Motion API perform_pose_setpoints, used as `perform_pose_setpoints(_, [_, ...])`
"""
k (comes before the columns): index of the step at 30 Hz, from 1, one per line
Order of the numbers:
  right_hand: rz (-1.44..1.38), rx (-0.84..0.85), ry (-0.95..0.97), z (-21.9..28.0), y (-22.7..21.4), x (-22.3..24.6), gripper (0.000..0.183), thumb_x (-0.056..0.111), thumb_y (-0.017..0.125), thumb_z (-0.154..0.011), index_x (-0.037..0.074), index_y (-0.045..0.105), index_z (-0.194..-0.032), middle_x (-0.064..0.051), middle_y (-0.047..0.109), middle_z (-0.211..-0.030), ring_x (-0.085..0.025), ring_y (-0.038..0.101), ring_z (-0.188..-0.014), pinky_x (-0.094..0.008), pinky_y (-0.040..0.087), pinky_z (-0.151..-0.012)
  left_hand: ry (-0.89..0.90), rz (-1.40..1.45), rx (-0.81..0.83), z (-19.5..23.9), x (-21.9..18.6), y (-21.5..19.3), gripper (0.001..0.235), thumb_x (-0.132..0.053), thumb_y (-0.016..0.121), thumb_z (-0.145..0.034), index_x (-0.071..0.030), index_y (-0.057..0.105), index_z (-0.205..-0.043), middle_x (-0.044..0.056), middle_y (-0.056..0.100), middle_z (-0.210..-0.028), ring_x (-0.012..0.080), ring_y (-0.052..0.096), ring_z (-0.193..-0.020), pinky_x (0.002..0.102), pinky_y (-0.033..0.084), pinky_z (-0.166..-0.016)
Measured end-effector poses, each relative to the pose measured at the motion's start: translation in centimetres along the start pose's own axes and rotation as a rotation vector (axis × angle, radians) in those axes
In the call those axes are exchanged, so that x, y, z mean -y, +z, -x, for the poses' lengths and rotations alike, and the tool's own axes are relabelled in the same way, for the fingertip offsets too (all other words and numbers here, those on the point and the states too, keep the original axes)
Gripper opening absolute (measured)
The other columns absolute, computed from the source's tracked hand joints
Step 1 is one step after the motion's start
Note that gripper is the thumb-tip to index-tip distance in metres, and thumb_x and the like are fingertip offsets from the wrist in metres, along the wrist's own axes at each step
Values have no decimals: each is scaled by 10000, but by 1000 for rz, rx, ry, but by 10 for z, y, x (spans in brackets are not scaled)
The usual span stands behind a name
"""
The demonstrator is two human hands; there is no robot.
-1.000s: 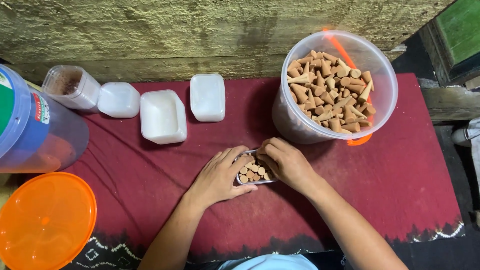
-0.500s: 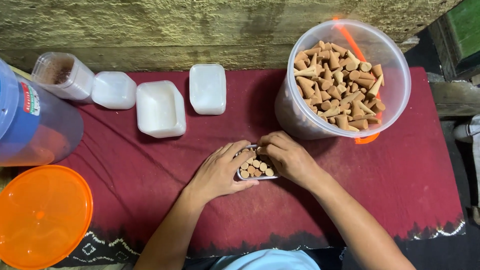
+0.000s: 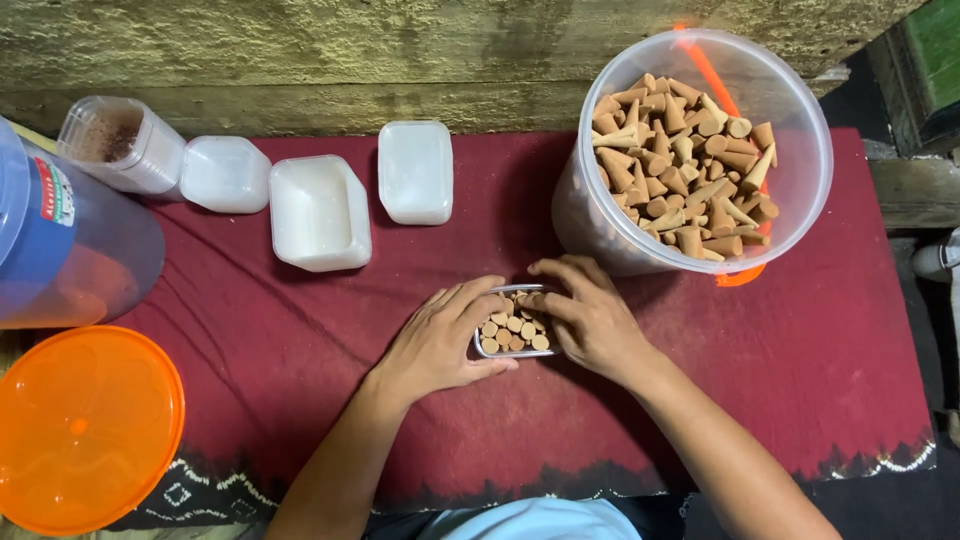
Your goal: The person sorts and packs incense cones by hand, taking them from a large storage bucket and placing them into small plastic retail containers, arranging them neatly until the container is full.
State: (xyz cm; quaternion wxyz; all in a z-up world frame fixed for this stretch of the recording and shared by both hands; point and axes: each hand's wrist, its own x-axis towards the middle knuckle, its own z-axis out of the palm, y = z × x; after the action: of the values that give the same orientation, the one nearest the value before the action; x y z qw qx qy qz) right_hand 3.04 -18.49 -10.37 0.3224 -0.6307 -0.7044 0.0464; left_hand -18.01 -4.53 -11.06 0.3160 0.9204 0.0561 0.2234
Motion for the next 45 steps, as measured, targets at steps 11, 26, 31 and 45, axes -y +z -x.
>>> perform_pose_setpoints(11, [-511,-79,333,21,33,2,646,110,725,-899,-34,458,-1469,-265,532,-1464,-485,493,-1336,-626,371,-1106,-376,431,-40,0,7,30,488,-147,541,-979,-120,478,-1462,182,672,-1296,428,600,-1248,531,463,-1021])
perform_pose_setpoints(26, [-588,-27,398,31,41,-6,600,183,655,-953,99,455,-1512,-194,572,-1416,-414,554,-1285,-580,410,-1081,-399,460,-137,-2,8,39,537,-39,534,-954,-138,464,-1478,169,693,-1234,407,623,-1184,541,440,-1065])
perform_pose_setpoints(31, [-531,-7,251,26,25,3,532,279,619,-969,71,533,-1451,-214,539,-1420,-425,528,-1323,-563,403,-1091,-364,416,-173,5,11,41,448,-119,561,-978,-122,501,-1422,144,688,-1244,366,640,-1185,514,455,-1054])
perform_pose_setpoints(45, [-306,55,-58,20,10,-3,372,214,796,-838,122,746,-1195,-279,466,-1508,-547,475,-1348,-626,414,-1074,-67,124,119,1,1,-5,432,-171,843,-777,-79,587,-1113,175,479,-1488,457,629,-1184,542,560,-915])
